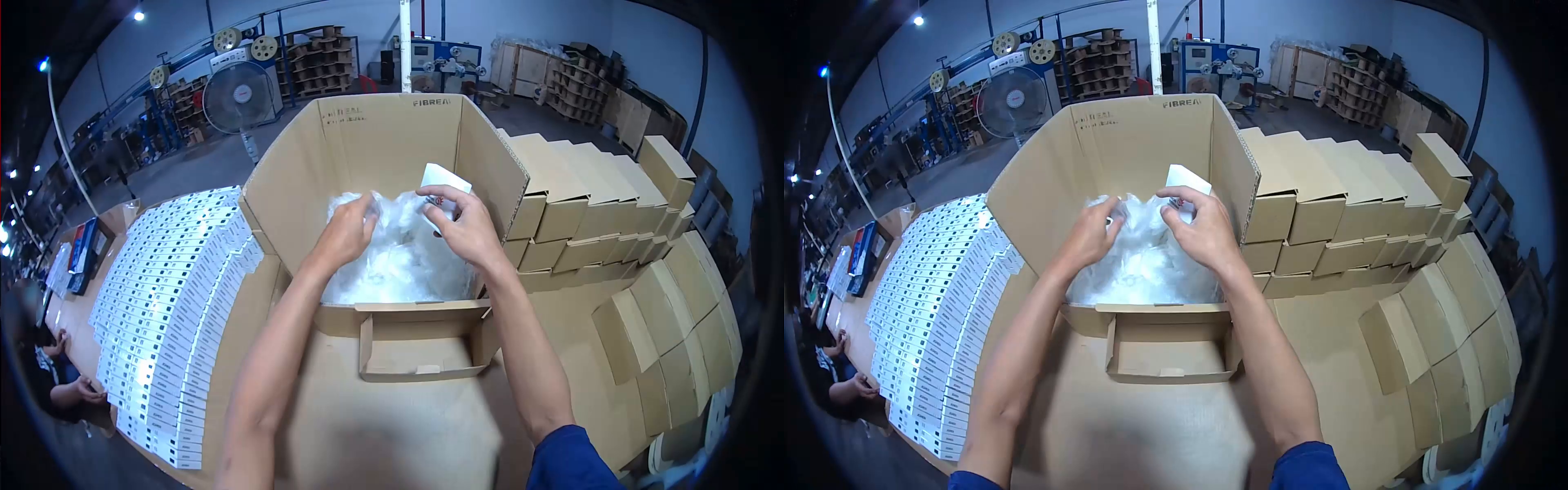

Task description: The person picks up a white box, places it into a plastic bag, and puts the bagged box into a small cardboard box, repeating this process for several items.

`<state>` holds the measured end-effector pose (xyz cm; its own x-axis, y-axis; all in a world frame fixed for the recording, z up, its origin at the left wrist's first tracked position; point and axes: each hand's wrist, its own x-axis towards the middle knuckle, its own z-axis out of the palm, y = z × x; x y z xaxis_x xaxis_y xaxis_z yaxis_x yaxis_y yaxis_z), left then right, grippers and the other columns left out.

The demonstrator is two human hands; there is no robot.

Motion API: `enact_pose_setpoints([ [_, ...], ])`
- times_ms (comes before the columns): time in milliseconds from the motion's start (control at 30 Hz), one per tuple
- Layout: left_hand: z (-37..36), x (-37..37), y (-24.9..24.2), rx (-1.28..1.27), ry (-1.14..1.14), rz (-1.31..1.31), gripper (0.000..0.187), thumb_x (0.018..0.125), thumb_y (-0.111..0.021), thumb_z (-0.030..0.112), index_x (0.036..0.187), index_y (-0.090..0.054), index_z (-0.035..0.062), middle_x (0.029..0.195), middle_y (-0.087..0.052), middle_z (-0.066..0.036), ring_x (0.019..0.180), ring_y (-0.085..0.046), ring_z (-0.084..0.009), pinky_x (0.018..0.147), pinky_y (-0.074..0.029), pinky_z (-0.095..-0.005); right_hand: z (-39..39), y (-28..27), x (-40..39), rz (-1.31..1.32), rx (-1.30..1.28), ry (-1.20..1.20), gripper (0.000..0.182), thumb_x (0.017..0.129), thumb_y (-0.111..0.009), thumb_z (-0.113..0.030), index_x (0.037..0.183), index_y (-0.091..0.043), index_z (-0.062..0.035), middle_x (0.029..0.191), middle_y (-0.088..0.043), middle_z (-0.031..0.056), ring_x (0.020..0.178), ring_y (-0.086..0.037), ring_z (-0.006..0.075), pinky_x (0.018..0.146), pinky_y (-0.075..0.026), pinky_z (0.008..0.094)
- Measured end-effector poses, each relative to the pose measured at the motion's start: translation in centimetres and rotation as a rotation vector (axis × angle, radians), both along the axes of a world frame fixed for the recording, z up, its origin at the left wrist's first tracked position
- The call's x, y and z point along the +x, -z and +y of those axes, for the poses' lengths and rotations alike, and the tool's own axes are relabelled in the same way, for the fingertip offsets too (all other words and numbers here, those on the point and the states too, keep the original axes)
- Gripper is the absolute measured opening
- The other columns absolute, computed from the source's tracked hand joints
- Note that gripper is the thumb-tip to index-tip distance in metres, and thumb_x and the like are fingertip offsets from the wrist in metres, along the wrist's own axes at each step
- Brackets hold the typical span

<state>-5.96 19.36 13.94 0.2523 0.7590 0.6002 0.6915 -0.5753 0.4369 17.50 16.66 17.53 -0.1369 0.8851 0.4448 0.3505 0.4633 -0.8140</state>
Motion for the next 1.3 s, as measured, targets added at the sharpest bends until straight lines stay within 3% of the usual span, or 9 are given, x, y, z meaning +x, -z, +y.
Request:
enact_pose_setpoints([
  [133, -3.4, 0.4, -3.0, -0.115, -0.086, -0.351, 0.021, 0.099, -0.061, 0.012, 0.111, -0.058, -0.0054, 0.098, -0.070, -0.028, 0.098, -0.070, -0.0433, 0.083, -0.053, -0.0473, -1.2, -0.2, -0.6, -0.156, 0.248, 0.130, 0.053, 0.079, -0.086, -0.039, 0.120, -0.076, -0.0063, 0.102, -0.073, 0.0213, 0.107, -0.068, 0.0316, 0.094, -0.053, 0.0409],
  [300, -9.9, 1.5, -3.0, -0.149, 0.209, -0.778, 0.014, 0.108, -0.048, 0.007, 0.111, -0.059, -0.0005, 0.097, -0.059, 0.000, 0.089, -0.054, -0.0065, 0.082, -0.047, -0.0249, -4.8, -2.1, -1.1, -0.069, -0.064, -0.113, 0.073, 0.071, -0.093, -0.044, 0.126, -0.072, -0.0007, 0.110, -0.074, 0.0212, 0.105, -0.070, 0.0279, 0.096, -0.054, 0.0396],
  [400, -14.6, 3.2, -3.1, -0.017, 0.123, -0.849, 0.013, 0.108, -0.048, 0.005, 0.113, -0.058, -0.0014, 0.098, -0.059, -0.003, 0.090, -0.055, -0.0078, 0.082, -0.047, -0.0259, -10.4, -1.8, -1.6, 0.150, -0.258, -0.430, 0.060, 0.076, -0.092, -0.036, 0.118, -0.074, 0.0015, 0.102, -0.074, 0.0143, 0.094, -0.067, 0.0223, 0.088, -0.054, 0.0365],
  [467, -18.1, 4.1, -3.1, 0.024, 0.039, -0.833, 0.013, 0.108, -0.049, 0.008, 0.109, -0.059, -0.0010, 0.094, -0.060, -0.002, 0.085, -0.055, -0.0070, 0.077, -0.047, -0.0249, -14.4, -0.9, -2.2, -0.100, 0.049, -0.179, 0.044, 0.080, -0.090, -0.032, 0.108, -0.077, -0.0007, 0.096, -0.065, 0.0058, 0.077, -0.057, 0.0125, 0.076, -0.051, 0.0301],
  [667, -28.6, 4.5, 0.9, -0.099, -0.073, -1.039, 0.021, 0.110, -0.052, 0.016, 0.099, -0.060, -0.0002, 0.086, -0.062, 0.000, 0.077, -0.054, -0.0036, 0.069, -0.046, -0.0226, -24.0, 5.4, -1.5, 0.390, -0.291, -0.122, 0.021, 0.097, -0.074, -0.021, 0.092, -0.075, -0.0010, 0.090, -0.055, 0.0016, 0.076, -0.048, 0.0088, 0.068, -0.041, 0.0262],
  [833, -34.6, 4.3, 5.5, -0.232, -0.059, -1.246, 0.013, 0.107, -0.057, 0.012, 0.106, -0.056, -0.0017, 0.092, -0.063, -0.004, 0.085, -0.057, -0.0068, 0.072, -0.047, -0.0260, -31.1, 7.4, 0.1, 0.351, -0.271, -0.046, 0.023, 0.099, -0.073, -0.023, 0.090, -0.074, -0.0019, 0.088, -0.055, 0.0010, 0.079, -0.047, 0.0087, 0.069, -0.039, 0.0257],
  [933, -38.6, 5.0, 6.0, 0.150, -0.360, -0.840, 0.017, 0.103, -0.062, 0.012, 0.112, -0.053, -0.0001, 0.094, -0.063, -0.005, 0.087, -0.059, -0.0121, 0.072, -0.050, -0.0323, -34.3, 8.2, 0.5, 0.319, -0.264, 0.037, 0.024, 0.100, -0.071, -0.023, 0.089, -0.074, -0.0012, 0.088, -0.056, 0.0006, 0.077, -0.048, 0.0083, 0.068, -0.040, 0.0255],
  [1067, -42.2, 5.0, 4.4, 0.309, -0.158, -0.275, 0.034, 0.086, -0.076, 0.004, 0.118, -0.065, 0.0026, 0.106, -0.063, -0.016, 0.095, -0.064, -0.0301, 0.081, -0.053, -0.0368, -37.3, 8.3, 0.1, 0.216, -0.204, 0.137, 0.022, 0.100, -0.071, -0.019, 0.090, -0.073, 0.0000, 0.094, -0.059, 0.0034, 0.079, -0.052, 0.0088, 0.068, -0.043, 0.0261],
  [1300, -41.4, 6.1, 3.4, 0.067, 0.044, -0.188, 0.032, 0.086, -0.075, 0.016, 0.116, -0.069, 0.0038, 0.110, -0.068, -0.016, 0.110, -0.062, -0.0371, 0.099, -0.046, -0.0496, -39.1, 6.9, 0.5, -0.077, 0.090, 0.016, 0.012, 0.085, -0.080, -0.005, 0.095, -0.075, 0.0005, 0.141, -0.057, 0.0234, 0.115, -0.064, 0.0295, 0.093, -0.054, 0.0388],
])
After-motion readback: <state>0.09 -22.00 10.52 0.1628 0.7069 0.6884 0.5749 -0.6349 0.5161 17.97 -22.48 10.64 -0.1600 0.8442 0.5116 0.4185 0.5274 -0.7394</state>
